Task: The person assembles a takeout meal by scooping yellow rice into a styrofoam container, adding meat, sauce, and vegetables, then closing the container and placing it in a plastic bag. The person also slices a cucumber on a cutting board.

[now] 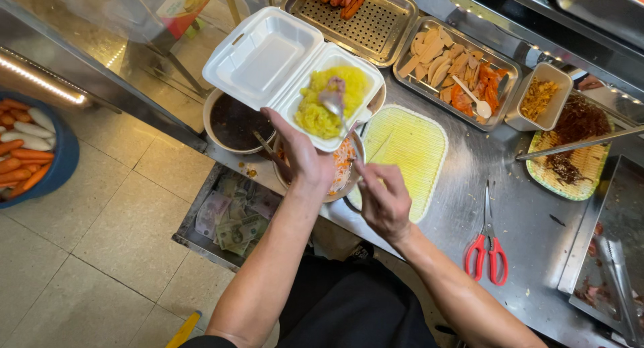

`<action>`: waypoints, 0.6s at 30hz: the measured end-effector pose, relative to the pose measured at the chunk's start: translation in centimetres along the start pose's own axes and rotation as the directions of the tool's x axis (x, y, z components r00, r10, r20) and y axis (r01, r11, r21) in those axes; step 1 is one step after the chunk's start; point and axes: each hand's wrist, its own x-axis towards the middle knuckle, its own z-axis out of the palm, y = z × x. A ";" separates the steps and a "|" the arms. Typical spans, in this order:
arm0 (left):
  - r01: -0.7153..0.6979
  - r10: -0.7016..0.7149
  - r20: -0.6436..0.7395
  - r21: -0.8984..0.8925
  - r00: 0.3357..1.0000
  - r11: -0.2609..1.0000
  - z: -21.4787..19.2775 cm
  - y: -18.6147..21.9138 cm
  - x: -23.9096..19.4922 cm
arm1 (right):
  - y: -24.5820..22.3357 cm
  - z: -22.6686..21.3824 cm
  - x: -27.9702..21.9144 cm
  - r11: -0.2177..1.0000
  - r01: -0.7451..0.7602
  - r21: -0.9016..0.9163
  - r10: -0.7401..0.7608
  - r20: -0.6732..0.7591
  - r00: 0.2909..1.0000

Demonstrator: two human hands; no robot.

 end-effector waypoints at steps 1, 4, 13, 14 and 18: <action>0.041 -0.043 -0.055 -0.042 0.998 0.998 0.4 -0.1 0.2 | -0.6 -0.2 -0.4 0.999 0.029 -0.014 -0.029 0.015 0.999; 0.049 -0.052 -0.014 -0.126 0.999 0.991 1.0 0.2 0.3 | -1.4 -2.4 -0.4 0.997 0.074 -0.007 -0.074 0.038 0.997; -0.050 0.052 0.232 -0.016 0.971 0.999 -0.3 2.4 -4.1 | 3.6 -8.9 5.9 0.696 -0.509 0.506 0.530 0.117 0.840; -0.034 0.039 0.255 -0.025 0.966 0.999 -0.4 2.7 -4.5 | 4.0 -9.3 6.2 0.625 -0.514 0.587 0.564 0.116 0.818; -0.013 0.015 0.274 -0.009 0.962 1.000 -0.7 3.6 -5.5 | 4.1 -8.9 6.5 0.575 -0.479 0.663 0.604 0.050 0.796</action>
